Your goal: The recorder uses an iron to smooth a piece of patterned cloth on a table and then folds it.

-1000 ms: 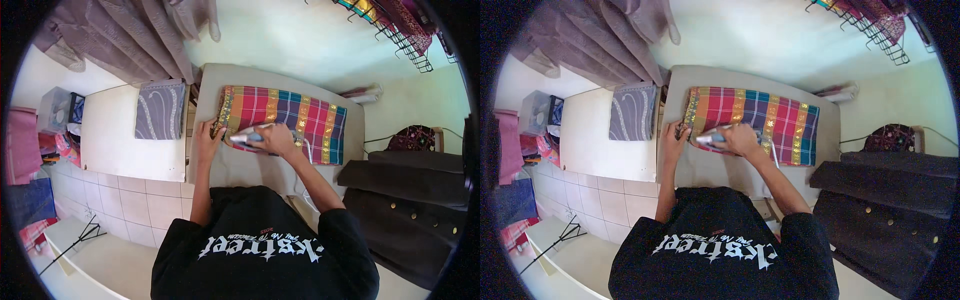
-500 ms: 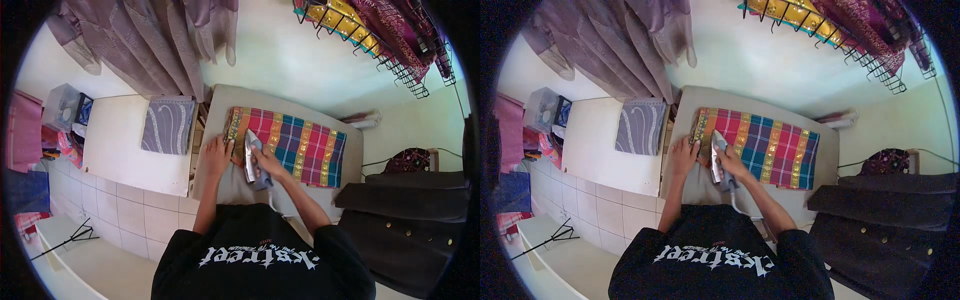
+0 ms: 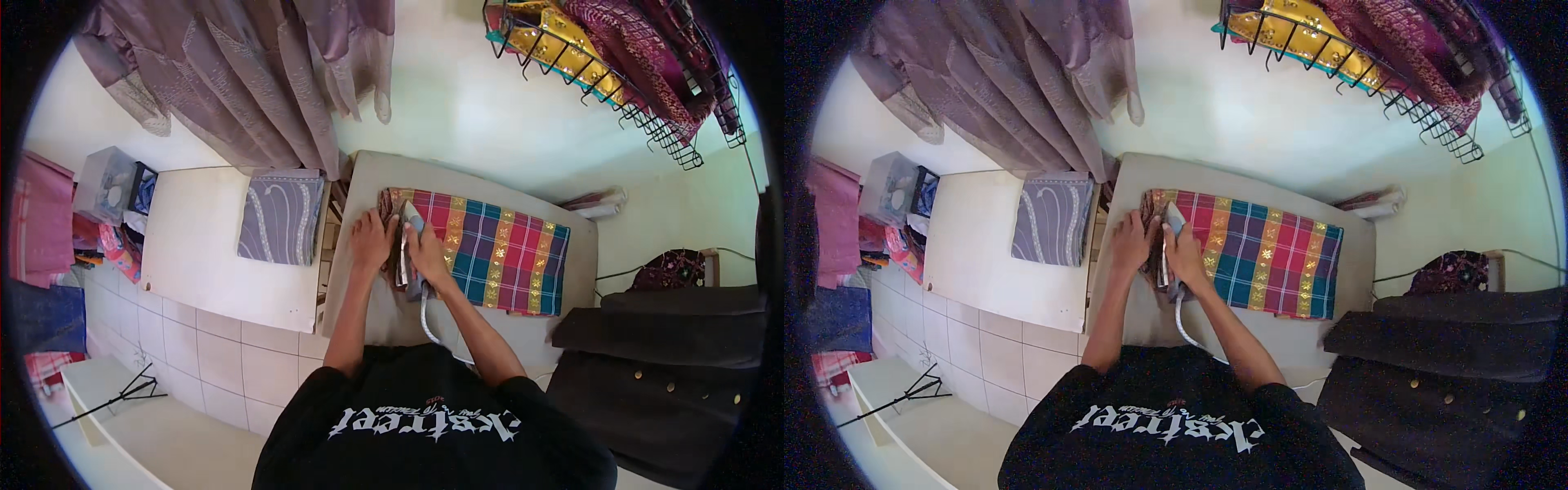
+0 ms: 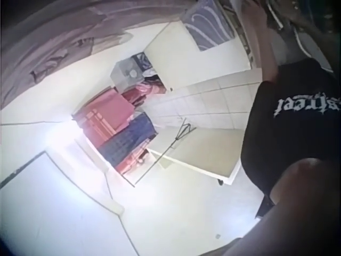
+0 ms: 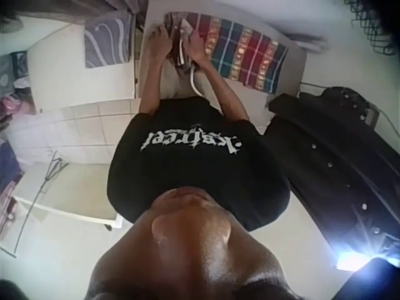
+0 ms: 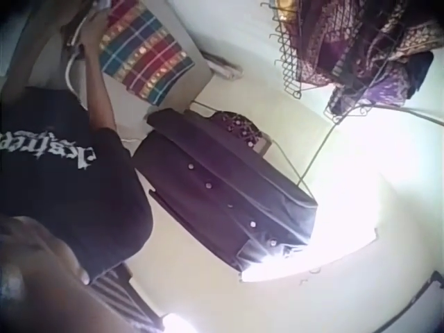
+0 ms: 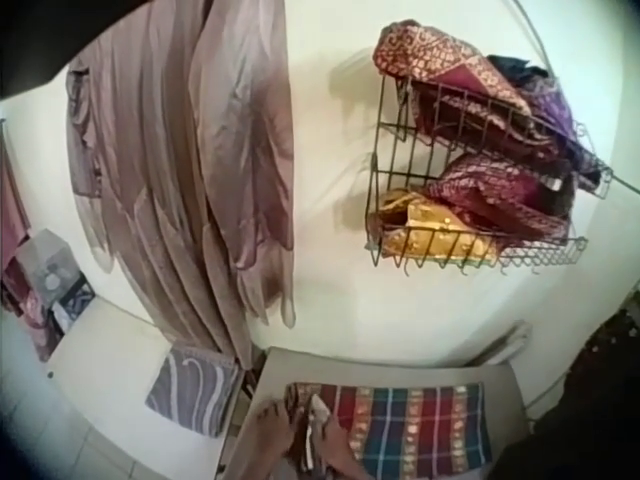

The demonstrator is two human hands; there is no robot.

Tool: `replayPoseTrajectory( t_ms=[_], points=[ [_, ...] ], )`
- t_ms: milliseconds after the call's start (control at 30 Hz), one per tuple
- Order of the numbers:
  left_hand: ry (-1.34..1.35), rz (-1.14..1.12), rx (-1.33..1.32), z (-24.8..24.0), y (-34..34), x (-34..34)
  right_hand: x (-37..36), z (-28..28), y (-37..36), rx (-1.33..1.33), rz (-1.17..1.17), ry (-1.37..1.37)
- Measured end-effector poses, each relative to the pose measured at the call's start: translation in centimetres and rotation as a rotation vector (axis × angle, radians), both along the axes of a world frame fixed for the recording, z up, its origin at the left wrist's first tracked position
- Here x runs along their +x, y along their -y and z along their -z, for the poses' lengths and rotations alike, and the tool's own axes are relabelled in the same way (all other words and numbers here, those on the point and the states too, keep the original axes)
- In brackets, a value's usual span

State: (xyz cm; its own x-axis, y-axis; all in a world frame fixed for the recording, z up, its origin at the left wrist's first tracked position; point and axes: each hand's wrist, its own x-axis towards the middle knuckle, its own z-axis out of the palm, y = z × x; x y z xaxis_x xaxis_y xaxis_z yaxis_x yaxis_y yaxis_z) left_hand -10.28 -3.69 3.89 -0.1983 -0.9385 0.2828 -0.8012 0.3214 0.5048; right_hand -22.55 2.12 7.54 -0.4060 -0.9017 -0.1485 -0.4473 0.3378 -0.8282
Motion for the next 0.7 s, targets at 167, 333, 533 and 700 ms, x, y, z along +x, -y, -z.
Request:
replayPoseTrajectory(
  t_ms=[167,333,533,700],
  points=[
    [0.159,0.104,0.066,0.2,0.7,-1.0,-3.1,1.0,4.5,0.020,0.038,0.039],
    [0.140,0.125,-0.011,3.2,1.3,0.7,0.2,0.5,1.0,-0.070,-0.012,-0.120],
    [0.327,0.019,0.187,1.4,1.6,-2.4,-1.2,-2.4,4.6,0.026,0.087,0.042],
    [0.230,-0.005,0.087,2.4,1.3,-0.7,-0.3,0.5,1.7,-0.118,0.039,-0.242]
  ],
)
